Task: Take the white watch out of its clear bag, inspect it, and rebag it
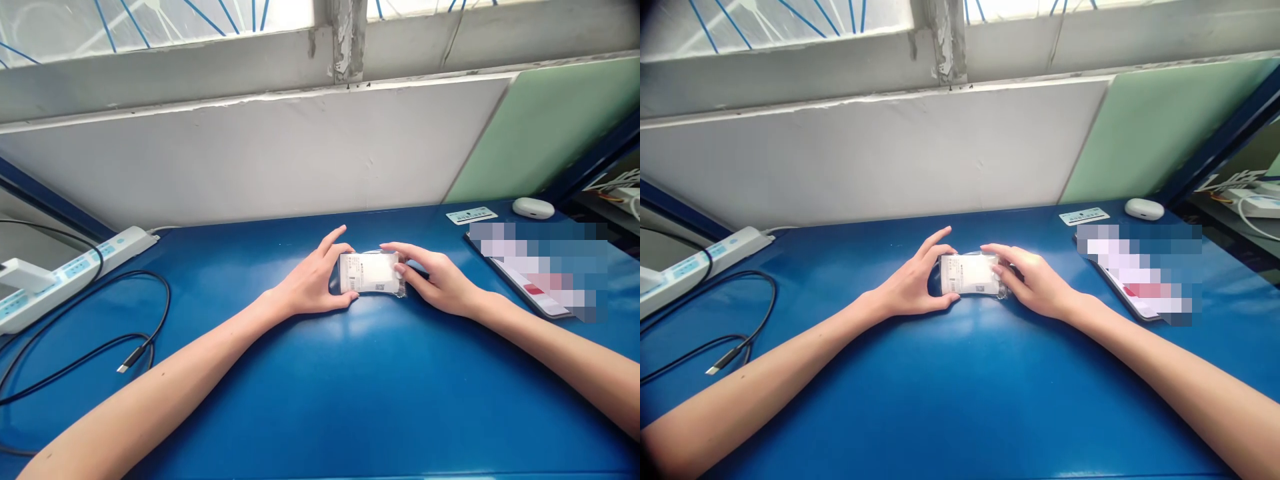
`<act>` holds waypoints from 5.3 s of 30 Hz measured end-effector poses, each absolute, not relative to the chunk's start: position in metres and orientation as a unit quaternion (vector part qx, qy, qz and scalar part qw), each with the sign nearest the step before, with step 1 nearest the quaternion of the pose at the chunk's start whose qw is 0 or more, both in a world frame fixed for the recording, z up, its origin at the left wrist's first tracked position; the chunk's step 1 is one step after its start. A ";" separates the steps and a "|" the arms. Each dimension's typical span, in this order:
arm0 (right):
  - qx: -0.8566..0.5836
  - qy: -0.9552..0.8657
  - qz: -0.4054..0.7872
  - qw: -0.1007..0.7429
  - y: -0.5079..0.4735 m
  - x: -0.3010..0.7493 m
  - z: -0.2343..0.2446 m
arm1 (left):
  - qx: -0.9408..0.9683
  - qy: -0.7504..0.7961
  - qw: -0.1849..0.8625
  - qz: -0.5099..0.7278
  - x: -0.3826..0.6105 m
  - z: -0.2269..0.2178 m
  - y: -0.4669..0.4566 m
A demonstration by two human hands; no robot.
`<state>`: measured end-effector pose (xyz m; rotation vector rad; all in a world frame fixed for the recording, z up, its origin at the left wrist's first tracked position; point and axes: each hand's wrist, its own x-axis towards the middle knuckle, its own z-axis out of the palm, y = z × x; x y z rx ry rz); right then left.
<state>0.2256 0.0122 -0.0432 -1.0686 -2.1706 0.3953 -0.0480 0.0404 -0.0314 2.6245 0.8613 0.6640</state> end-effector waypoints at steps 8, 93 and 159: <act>-0.397 -0.887 0.048 0.232 0.020 0.242 -0.044 | 0.923 0.309 0.138 0.185 -0.046 -0.029 0.040; -0.446 -0.875 0.022 0.186 0.011 0.219 -0.050 | 0.928 0.319 0.107 0.161 -0.042 -0.029 0.042; -0.370 -0.887 0.033 0.274 0.019 0.236 -0.048 | 0.931 0.318 0.108 0.145 -0.043 -0.027 0.040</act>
